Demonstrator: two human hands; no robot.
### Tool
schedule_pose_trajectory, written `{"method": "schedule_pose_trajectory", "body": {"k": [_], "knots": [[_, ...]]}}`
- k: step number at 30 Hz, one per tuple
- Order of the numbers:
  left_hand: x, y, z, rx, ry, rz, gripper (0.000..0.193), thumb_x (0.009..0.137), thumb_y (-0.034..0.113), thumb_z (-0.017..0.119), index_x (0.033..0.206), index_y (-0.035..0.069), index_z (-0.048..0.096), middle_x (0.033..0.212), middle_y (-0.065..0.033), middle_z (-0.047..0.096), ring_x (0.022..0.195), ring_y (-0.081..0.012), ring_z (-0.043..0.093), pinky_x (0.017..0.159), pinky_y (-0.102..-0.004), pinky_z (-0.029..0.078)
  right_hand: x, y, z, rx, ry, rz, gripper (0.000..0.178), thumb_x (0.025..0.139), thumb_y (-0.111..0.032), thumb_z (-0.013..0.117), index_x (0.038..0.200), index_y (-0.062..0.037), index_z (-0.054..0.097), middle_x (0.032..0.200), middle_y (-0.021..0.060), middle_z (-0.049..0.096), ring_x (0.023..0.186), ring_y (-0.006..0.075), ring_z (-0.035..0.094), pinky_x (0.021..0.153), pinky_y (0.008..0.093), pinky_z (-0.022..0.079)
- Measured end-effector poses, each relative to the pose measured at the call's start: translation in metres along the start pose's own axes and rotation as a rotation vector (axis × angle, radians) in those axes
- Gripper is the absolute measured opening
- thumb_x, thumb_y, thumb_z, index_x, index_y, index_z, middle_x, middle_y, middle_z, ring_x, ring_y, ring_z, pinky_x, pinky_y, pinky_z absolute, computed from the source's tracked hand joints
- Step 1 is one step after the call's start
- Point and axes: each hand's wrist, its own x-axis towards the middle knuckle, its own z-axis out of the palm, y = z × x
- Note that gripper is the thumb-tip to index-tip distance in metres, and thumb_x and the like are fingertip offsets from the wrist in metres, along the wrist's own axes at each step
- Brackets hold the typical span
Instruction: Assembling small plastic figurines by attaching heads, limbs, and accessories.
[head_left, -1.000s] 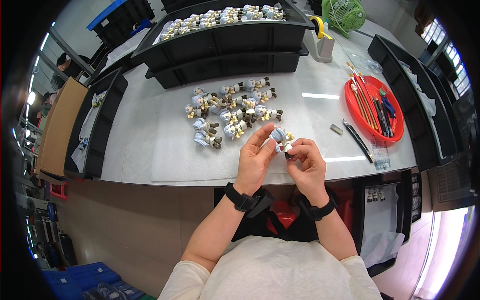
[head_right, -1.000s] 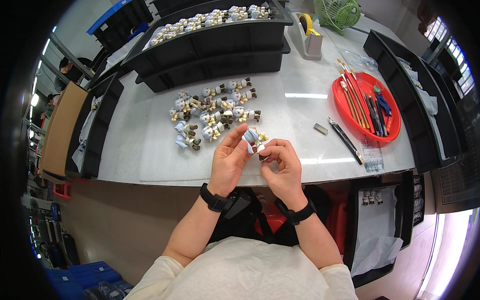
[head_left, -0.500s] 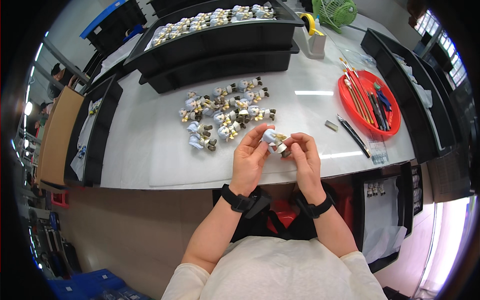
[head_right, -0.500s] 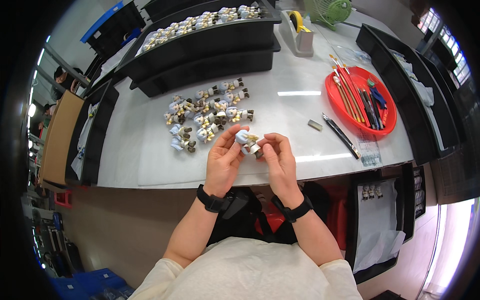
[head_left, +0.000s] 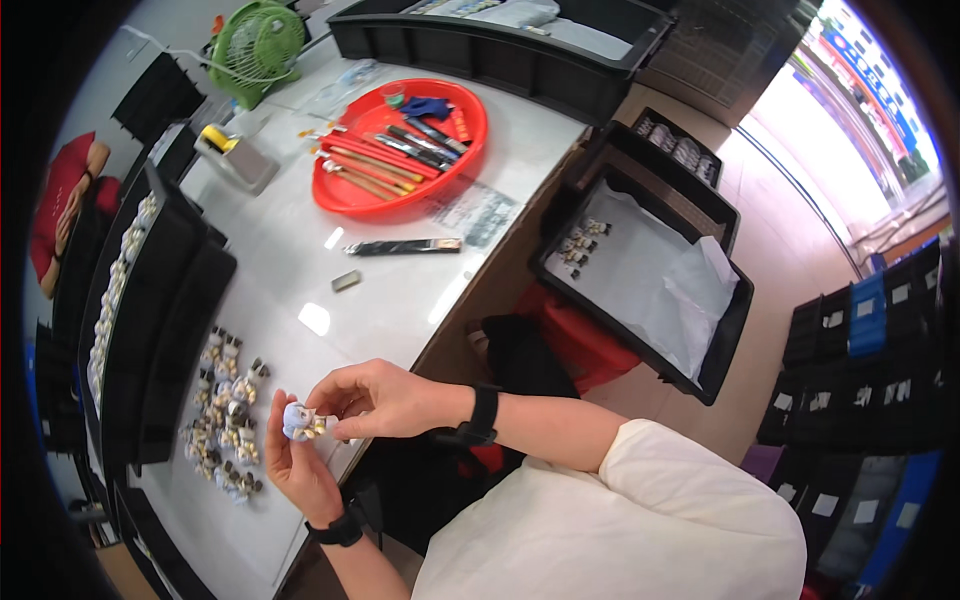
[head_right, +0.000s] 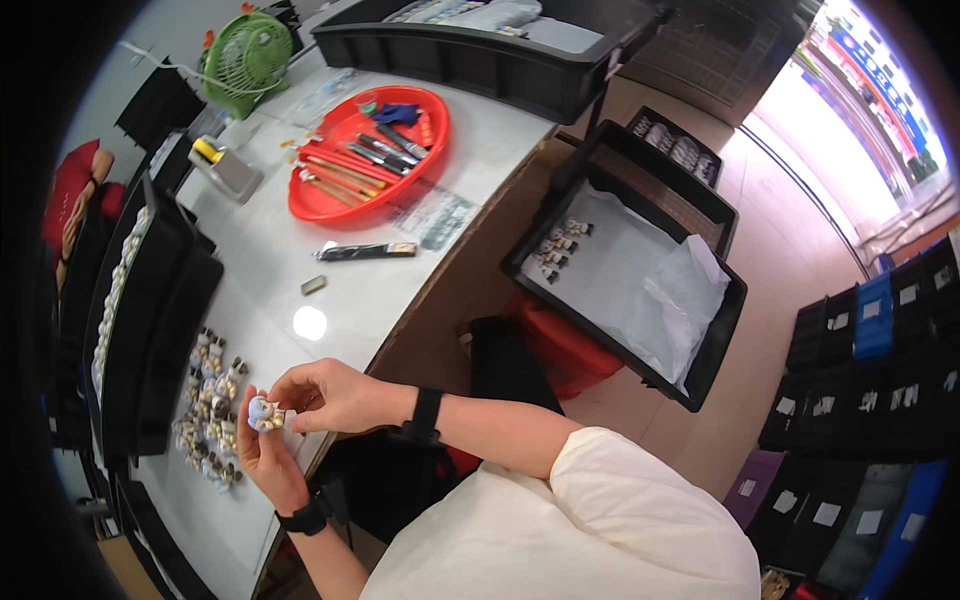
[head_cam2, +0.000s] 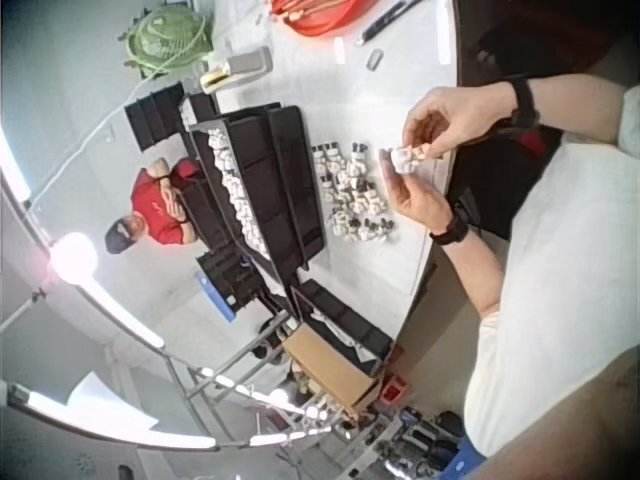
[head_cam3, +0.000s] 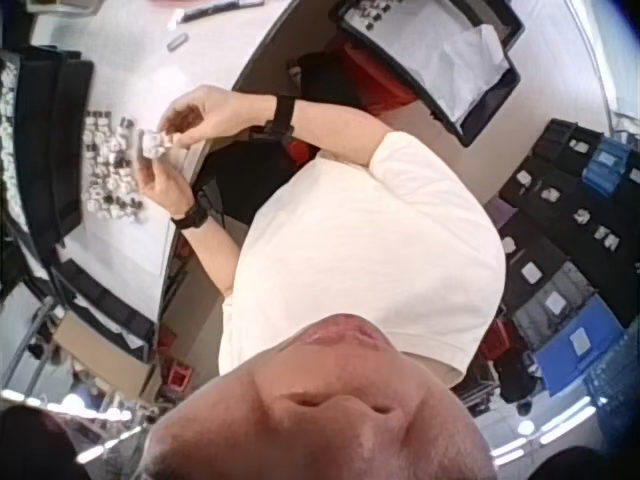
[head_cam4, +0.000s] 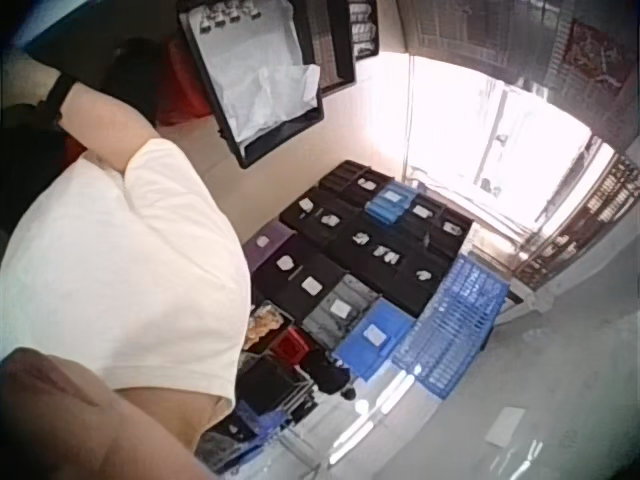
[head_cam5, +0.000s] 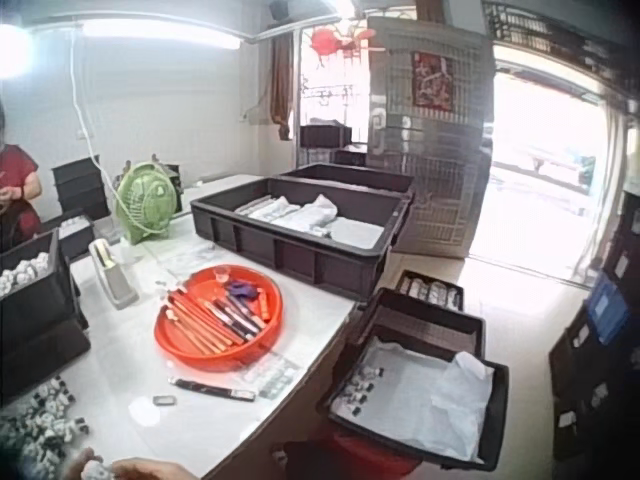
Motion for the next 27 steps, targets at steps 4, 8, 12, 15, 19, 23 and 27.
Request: {"method": "schedule_pose_trajectory", "body": {"k": [4, 8, 12, 15, 19, 23, 27], "knots": [[0.0, -0.005, -0.004, 0.134, 0.037, -0.025, 0.03, 0.084, -0.002, 0.046, 0.114, -0.002, 0.049, 0.119, -0.0123, 0.05, 0.105, -0.0179, 0.049, 0.087, -0.0273, 0.04, -0.057, -0.055, -0.066, 0.033, 0.259, -0.244, 0.036, 0.073, 0.005, 0.06, 0.108, 0.0001, 0.05, 0.101, 0.0096, 0.057, 0.094, 0.0164, 0.055, 0.083, 0.0306, 0.046], [0.0, -0.004, -0.01, 0.181, 0.073, -0.022, 0.024, 0.084, -0.001, 0.047, 0.107, -0.001, 0.053, 0.111, -0.01, 0.054, 0.098, -0.0153, 0.051, 0.082, -0.0242, 0.041, -0.126, -0.096, -0.179, -0.293, 0.658, -0.203, 0.037, 0.072, 0.007, 0.058, 0.108, -0.0006, 0.051, 0.1, 0.0075, 0.058, 0.095, 0.0148, 0.055, 0.085, 0.0276, 0.043], [0.001, -0.008, -0.009, 0.268, 0.038, -0.024, 0.022, 0.085, 0.001, 0.046, 0.105, 0.0, 0.053, 0.106, -0.0069, 0.055, 0.095, -0.0126, 0.05, 0.082, -0.0226, 0.039, -0.197, -0.063, -0.313, -0.599, 1.098, 0.206, 0.038, 0.068, 0.009, 0.052, 0.105, 0.0034, 0.053, 0.097, 0.0096, 0.058, 0.087, 0.0152, 0.055, 0.076, 0.026, 0.044], [0.001, -0.01, -0.009, 0.292, 0.076, -0.016, 0.02, 0.082, -0.002, 0.048, 0.1, 0.0, 0.055, 0.104, -0.0084, 0.056, 0.092, -0.0133, 0.051, 0.078, -0.0225, 0.041, -0.231, -0.013, -0.388, -0.627, 1.211, 0.269, 0.038, 0.067, 0.009, 0.051, 0.104, 0.0038, 0.053, 0.096, 0.0103, 0.057, 0.087, 0.0166, 0.054, 0.074, 0.0266, 0.044], [0.001, -0.009, -0.007, 0.291, 0.098, -0.002, 0.019, 0.082, -0.002, 0.048, 0.099, 0.0, 0.056, 0.103, -0.0084, 0.056, 0.09, -0.0132, 0.052, 0.079, -0.0228, 0.04, -0.238, 0.022, -0.425, -0.61, 1.382, 0.216, 0.038, 0.065, 0.007, 0.053, 0.103, 0.0041, 0.053, 0.092, 0.0103, 0.058, 0.084, 0.018, 0.055, 0.071, 0.0272, 0.045], [0.001, -0.01, -0.008, 0.276, 0.108, -0.017, 0.017, 0.082, -0.002, 0.048, 0.097, 0.0, 0.056, 0.101, -0.0085, 0.056, 0.089, -0.0135, 0.051, 0.08, -0.0237, 0.04, -0.235, 0.031, -0.425, -0.594, 1.377, 0.214, 0.039, 0.065, 0.006, 0.055, 0.104, 0.0031, 0.053, 0.092, 0.0109, 0.059, 0.084, 0.018, 0.056, 0.071, 0.0269, 0.045], [0.001, -0.01, -0.01, 0.287, 0.106, -0.01, 0.016, 0.081, -0.003, 0.048, 0.096, 0.0, 0.055, 0.1, -0.0092, 0.056, 0.089, -0.014, 0.051, 0.08, -0.0242, 0.04, -0.235, 0.021, -0.409, -0.507, 1.337, 0.27, 0.039, 0.065, 0.004, 0.057, 0.104, 0.0023, 0.054, 0.095, 0.0124, 0.059, 0.085, 0.018, 0.057, 0.073, 0.028, 0.046]]}}
